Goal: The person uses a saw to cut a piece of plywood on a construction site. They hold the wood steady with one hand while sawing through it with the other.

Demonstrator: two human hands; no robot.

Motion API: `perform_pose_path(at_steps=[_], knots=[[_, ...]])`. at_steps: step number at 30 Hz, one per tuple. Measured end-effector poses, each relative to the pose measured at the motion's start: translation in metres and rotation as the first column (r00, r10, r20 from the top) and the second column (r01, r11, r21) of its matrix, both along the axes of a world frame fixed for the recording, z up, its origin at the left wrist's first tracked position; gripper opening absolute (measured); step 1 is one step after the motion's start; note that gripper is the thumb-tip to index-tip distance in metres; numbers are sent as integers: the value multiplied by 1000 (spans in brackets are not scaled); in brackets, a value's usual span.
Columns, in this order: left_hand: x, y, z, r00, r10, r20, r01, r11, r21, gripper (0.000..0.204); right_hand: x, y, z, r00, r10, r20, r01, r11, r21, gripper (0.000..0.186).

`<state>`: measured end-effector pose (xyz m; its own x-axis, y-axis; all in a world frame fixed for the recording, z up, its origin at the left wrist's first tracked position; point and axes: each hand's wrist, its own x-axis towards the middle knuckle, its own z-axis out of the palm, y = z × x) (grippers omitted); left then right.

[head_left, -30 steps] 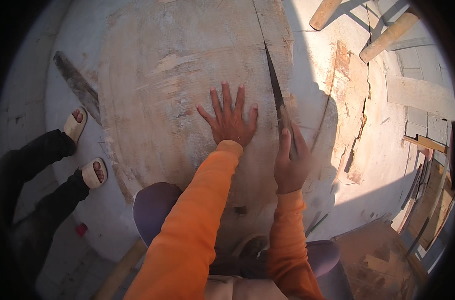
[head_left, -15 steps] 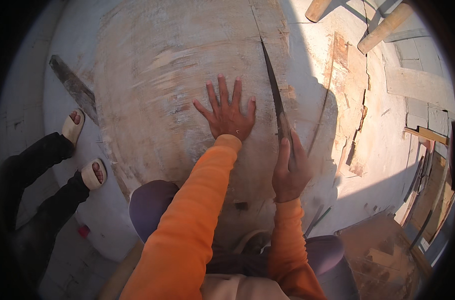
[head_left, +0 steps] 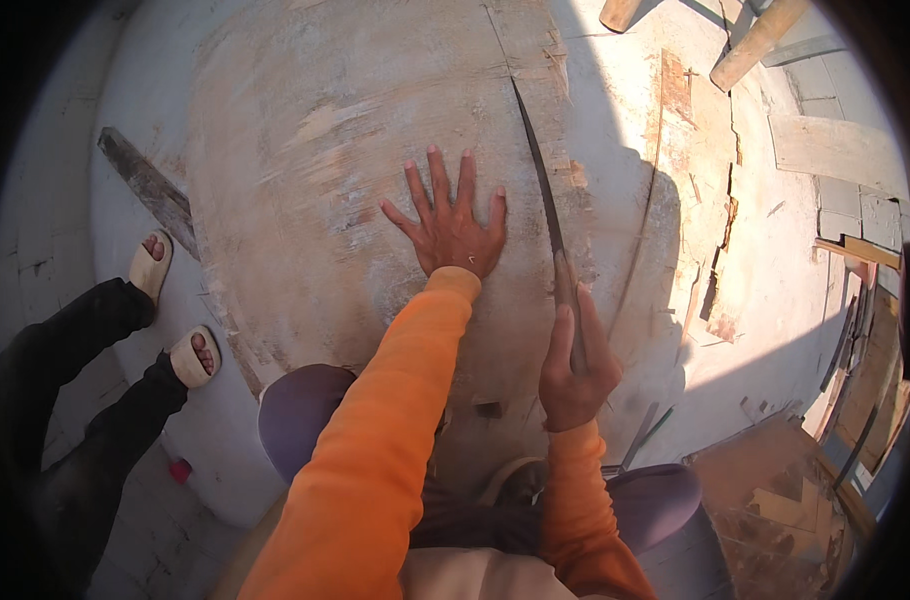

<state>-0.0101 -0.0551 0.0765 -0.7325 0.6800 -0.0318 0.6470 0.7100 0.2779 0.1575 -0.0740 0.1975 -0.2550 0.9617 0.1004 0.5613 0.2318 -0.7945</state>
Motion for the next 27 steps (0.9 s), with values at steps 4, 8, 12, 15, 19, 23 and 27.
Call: perform_pose_path(at_steps=[4,8,12,15,19,23,27], knots=[[-1,0,-1,999,-3,-36,3,1000,-2,70,87,-89,41,989,-10,148,18,998,-52,33],[0,5,3,1000,-20,-6,21,998,62,68,18,0,0,999,-47,9,47,998,-42,34],[6,6,1,1000,-6,-2,6,1000,22,69,-9,42,-20,997,13,-74,-17,998,-56,34],[-9,9,0,999,3,-45,-2,999,36,69,34,-34,18,998,18,65,-19,1000,20,36],[0,3,6,1000,-3,-23,4,1000,23,68,94,-86,49,990,13,141,-9,999,-31,37],[3,14,0,1000,-21,-24,23,996,81,68,-5,31,-15,998,41,-47,-39,998,41,34],[5,2,0,1000,-7,-11,7,1000,20,68,-14,36,-15,1000,8,-30,-8,1000,-1,34]])
